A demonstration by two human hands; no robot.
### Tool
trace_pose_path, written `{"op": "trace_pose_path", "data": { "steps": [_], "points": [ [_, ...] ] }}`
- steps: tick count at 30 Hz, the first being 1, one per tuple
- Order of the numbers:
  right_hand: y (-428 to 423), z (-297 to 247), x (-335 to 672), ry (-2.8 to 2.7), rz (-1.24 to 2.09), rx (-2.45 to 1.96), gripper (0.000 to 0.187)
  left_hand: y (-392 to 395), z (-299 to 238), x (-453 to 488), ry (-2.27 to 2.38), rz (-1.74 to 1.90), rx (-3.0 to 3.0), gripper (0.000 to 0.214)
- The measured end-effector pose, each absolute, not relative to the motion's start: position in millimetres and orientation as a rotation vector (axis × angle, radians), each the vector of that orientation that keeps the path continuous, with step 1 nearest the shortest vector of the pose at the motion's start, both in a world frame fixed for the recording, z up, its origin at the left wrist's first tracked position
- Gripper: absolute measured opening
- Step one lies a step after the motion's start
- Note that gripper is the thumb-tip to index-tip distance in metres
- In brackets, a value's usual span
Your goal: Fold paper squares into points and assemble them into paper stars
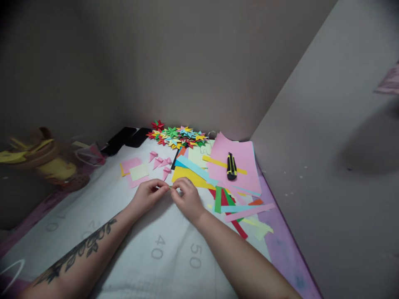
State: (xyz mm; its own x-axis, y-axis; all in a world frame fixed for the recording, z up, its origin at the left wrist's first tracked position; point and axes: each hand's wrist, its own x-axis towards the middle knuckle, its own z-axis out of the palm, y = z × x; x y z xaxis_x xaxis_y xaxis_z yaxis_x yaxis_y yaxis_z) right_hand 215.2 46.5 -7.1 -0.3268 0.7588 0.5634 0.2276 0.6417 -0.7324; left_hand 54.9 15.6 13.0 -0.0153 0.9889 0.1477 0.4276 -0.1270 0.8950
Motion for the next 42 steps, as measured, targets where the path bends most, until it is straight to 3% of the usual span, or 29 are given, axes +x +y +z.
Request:
{"op": "trace_pose_path", "data": {
  "steps": [25,33,38,42],
  "points": [
    [42,-11,205,-1.568,1.035,-0.919,0.01,14,8,64,1.435,1.146,1.583,0.007],
    [47,-15,206,-1.441,1.132,-0.916,0.012,16,4,65,1.222,1.177,1.357,0.028],
    [44,-12,207,-1.567,1.072,-0.917,0.011,15,12,64,1.241,1.07,1.399,0.017],
    [43,-11,206,-1.594,1.068,-0.902,0.01,16,12,60,1.379,1.068,1.464,0.02]
  ]
}}
